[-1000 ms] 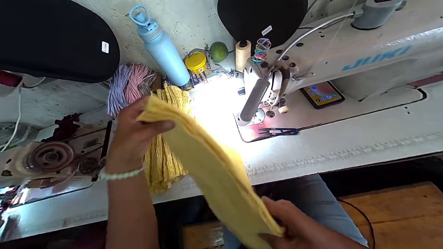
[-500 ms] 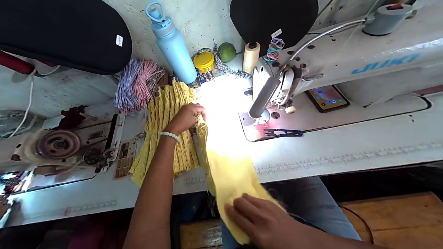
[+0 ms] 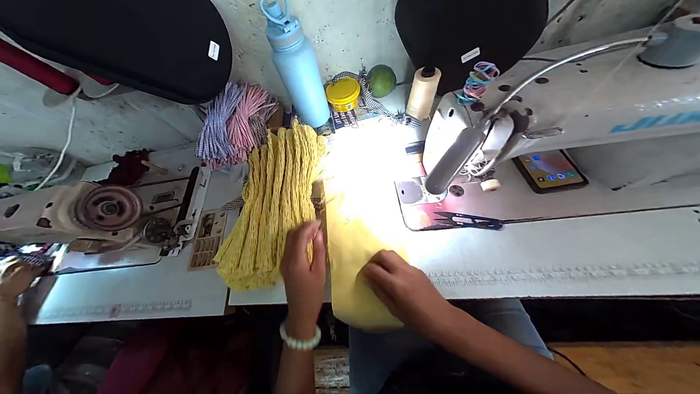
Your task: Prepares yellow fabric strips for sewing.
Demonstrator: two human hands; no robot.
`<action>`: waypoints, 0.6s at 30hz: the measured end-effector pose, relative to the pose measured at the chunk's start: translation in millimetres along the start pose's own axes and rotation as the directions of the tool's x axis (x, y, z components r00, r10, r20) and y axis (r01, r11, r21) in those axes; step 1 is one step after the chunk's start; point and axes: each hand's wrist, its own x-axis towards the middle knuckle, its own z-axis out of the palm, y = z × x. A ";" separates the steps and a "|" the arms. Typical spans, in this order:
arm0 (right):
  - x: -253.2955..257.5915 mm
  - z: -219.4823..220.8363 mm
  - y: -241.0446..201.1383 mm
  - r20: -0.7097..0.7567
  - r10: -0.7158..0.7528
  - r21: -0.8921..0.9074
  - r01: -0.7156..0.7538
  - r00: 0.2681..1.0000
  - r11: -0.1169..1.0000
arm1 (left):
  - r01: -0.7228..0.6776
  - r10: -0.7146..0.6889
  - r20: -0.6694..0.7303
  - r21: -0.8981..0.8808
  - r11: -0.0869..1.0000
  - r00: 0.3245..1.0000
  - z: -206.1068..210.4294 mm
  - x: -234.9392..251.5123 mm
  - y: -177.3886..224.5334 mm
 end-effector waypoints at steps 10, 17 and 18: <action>6.4 3.1 -11.6 0.023 0.064 -0.176 -0.059 0.998 0.983 | 0.684 -0.528 0.437 -0.510 0.521 0.728 20.1 -165.1 -8.1; -75.3 -8.0 -22.9 0.185 -0.201 -0.142 0.229 0.962 0.963 | 0.772 -0.530 0.635 -0.632 0.063 0.563 6.5 -144.2 51.3; -85.2 -7.2 -18.2 0.151 -0.216 -0.140 0.237 0.965 0.961 | 0.748 -0.480 0.633 -0.660 0.075 0.607 1.7 -144.6 59.6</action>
